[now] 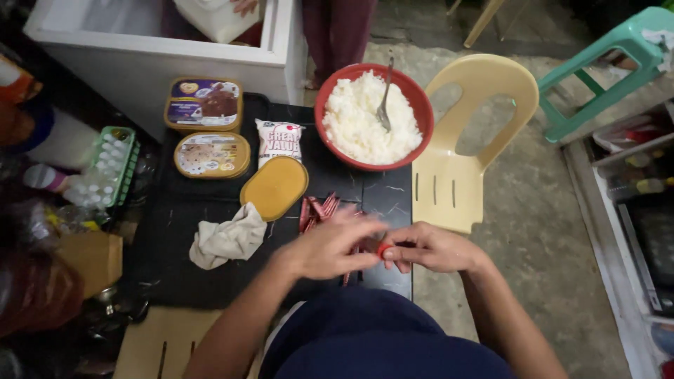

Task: Separating individual coffee sachets from a long continuous strip by tearing them along the perforated edges.

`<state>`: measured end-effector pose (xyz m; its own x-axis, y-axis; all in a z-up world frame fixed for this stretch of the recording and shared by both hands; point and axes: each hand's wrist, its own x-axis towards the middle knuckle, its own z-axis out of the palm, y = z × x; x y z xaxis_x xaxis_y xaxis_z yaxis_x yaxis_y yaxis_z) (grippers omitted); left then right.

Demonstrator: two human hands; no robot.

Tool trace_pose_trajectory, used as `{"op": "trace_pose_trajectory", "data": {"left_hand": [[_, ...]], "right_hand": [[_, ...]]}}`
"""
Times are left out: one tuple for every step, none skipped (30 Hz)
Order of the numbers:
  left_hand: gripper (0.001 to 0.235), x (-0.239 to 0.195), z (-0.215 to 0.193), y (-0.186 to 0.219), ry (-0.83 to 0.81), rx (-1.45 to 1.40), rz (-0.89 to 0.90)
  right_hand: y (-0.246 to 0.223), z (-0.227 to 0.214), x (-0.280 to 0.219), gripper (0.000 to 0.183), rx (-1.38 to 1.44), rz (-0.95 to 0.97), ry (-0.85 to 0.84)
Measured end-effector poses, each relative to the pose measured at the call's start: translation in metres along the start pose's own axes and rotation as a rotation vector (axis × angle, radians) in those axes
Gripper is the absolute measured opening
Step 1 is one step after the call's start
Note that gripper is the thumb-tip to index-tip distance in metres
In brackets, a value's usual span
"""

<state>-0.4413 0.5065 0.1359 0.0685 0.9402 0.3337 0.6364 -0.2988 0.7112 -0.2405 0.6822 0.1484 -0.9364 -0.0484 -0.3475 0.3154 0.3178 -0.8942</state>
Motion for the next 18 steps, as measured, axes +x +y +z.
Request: {"op": "trace_pose_trajectory", "data": {"left_hand": [[0.050, -0.003, 0.021, -0.013, -0.064, -0.118, 0.024], [0.050, -0.003, 0.023, -0.016, -0.063, -0.118, 0.026], [0.041, -0.003, 0.025, -0.019, -0.115, -0.109, -0.040], [0.034, -0.002, 0.028, -0.021, -0.169, -0.102, -0.102], [0.034, -0.003, 0.026, -0.020, -0.170, -0.104, -0.098], [0.032, -0.004, 0.024, -0.020, -0.189, -0.143, -0.147], [0.030, -0.005, 0.021, -0.020, -0.208, -0.182, -0.197], [0.030, -0.003, 0.018, -0.014, -0.211, -0.184, -0.196], [0.030, 0.000, 0.015, -0.008, -0.280, -0.208, -0.229], [0.030, 0.002, 0.011, -0.002, -0.349, -0.229, -0.262], [0.030, 0.004, 0.010, 0.002, -0.353, -0.228, -0.260], [0.030, 0.007, 0.009, 0.005, -0.433, -0.243, -0.323], [0.029, 0.010, 0.008, 0.009, -0.514, -0.256, -0.387], [0.029, 0.008, 0.013, 0.004, -0.515, -0.255, -0.384], [0.033, 0.007, 0.019, -0.001, -0.474, -0.145, -0.301], [0.038, 0.004, 0.024, -0.006, -0.432, -0.038, -0.220], [0.038, 0.005, 0.024, -0.006, -0.433, -0.039, -0.220], [0.035, 0.006, 0.022, -0.005, -0.470, -0.148, -0.233]], "right_hand": [[0.003, 0.001, 0.003, 0.030, -0.040, -0.021, -0.009], [0.004, 0.001, 0.004, 0.030, -0.041, -0.020, -0.008], [0.005, 0.000, 0.004, 0.030, -0.017, 0.022, -0.055], [0.006, 0.000, 0.003, 0.030, 0.009, 0.066, -0.100], [0.007, -0.001, 0.002, 0.030, 0.009, 0.070, -0.096], [0.007, -0.001, 0.001, 0.030, 0.085, 0.075, -0.100], [0.008, -0.001, 0.000, 0.030, 0.161, 0.080, -0.104], [0.006, 0.000, 0.001, 0.030, 0.164, 0.081, -0.101], [0.004, 0.002, 0.001, 0.030, 0.148, 0.113, -0.122], [0.002, 0.003, 0.002, 0.030, 0.132, 0.143, -0.143], [0.003, 0.003, 0.002, 0.030, 0.134, 0.143, -0.139], [0.004, 0.003, 0.002, 0.031, 0.097, 0.131, -0.165], [0.004, 0.002, 0.003, 0.032, 0.060, 0.119, -0.190], [0.002, 0.002, 0.002, 0.032, 0.060, 0.119, -0.187], [0.001, 0.002, 0.002, 0.032, 0.071, 0.128, -0.188], [0.000, 0.002, 0.002, 0.032, 0.084, 0.137, -0.191], [0.000, 0.003, 0.002, 0.032, 0.085, 0.137, -0.190], [0.001, 0.003, 0.002, 0.030, 0.110, 0.109, -0.209]]}}
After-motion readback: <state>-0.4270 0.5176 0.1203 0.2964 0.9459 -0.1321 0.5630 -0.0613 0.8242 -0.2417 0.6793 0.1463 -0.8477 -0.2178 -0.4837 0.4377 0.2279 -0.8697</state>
